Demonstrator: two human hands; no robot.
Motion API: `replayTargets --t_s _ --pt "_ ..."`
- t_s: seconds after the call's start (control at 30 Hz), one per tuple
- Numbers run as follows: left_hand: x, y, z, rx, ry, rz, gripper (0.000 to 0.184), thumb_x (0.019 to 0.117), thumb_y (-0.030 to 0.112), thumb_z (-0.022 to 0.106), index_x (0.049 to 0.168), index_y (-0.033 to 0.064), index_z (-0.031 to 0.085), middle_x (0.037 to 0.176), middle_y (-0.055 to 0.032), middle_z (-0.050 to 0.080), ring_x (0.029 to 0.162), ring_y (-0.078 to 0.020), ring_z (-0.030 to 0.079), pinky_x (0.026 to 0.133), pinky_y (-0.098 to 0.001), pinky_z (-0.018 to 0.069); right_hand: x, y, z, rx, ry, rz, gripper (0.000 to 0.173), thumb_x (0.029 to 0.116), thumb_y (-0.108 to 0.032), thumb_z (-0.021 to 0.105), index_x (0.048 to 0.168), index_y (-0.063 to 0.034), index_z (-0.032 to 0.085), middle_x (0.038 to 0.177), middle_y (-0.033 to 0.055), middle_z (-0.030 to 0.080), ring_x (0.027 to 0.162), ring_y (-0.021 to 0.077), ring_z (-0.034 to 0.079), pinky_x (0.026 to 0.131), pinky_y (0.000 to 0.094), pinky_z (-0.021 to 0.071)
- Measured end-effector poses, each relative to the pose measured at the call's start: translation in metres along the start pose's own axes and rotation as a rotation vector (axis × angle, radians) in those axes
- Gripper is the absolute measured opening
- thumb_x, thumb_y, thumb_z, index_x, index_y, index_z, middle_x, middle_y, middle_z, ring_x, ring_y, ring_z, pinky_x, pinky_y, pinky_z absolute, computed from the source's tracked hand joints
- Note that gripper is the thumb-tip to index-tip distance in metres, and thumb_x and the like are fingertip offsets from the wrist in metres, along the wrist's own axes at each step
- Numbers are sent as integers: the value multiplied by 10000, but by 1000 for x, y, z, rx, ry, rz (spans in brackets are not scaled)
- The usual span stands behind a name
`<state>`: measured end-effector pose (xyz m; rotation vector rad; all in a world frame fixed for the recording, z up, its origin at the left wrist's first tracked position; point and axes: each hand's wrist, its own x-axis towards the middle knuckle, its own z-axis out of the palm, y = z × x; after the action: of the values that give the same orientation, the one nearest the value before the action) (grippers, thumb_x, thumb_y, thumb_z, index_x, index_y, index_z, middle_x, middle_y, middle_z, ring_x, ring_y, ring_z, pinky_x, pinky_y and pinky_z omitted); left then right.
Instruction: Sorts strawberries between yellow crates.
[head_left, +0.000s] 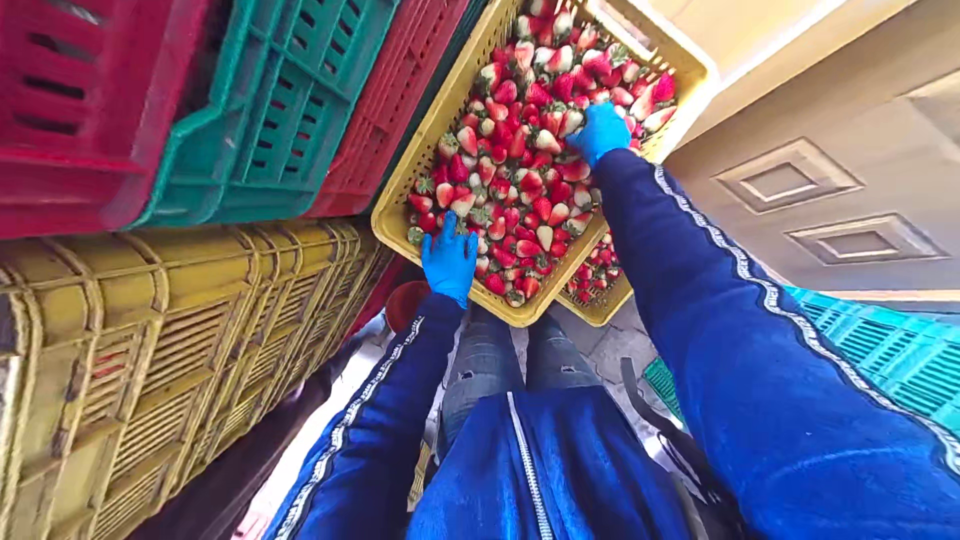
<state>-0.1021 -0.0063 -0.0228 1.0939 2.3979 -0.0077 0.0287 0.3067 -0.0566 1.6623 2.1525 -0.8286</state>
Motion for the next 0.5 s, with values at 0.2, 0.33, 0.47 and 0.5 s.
replayTargets --t_s 0.2,0.33,0.47,0.5 --pt "0 10 10 31 76 227 581 1014 438 551 1557 251 466 1709 -147 208 1575 -418 155 1195 -737 107 -73 57 -16 888 112 37 397 956 -157 687 1311 -12 587 1309 165 621 1065 224 686 874 391 602" --pt "-8 59 37 21 -268 859 524 1058 353 492 1574 273 441 1706 -20 266 1589 -370 135 1177 -772 54 -145 117 -6 1310 95 32 345 1041 -147 450 1373 -79 516 1271 73 685 995 179 714 781 331 603" --pt "37 80 52 142 -427 1009 715 970 446 662 1607 310 365 1717 -22 232 1590 -352 149 1131 -826 34 -176 185 44 1258 37 470 376 1117 -270 394 1373 -61 573 1087 117 732 818 200 720 671 319 587" --pt "45 80 51 135 -377 1016 746 938 511 685 1593 302 396 1706 -33 264 1579 -344 200 1119 -836 61 -179 198 55 1193 4 593 406 1119 -317 415 1389 -44 548 1129 154 713 865 233 734 712 344 611"
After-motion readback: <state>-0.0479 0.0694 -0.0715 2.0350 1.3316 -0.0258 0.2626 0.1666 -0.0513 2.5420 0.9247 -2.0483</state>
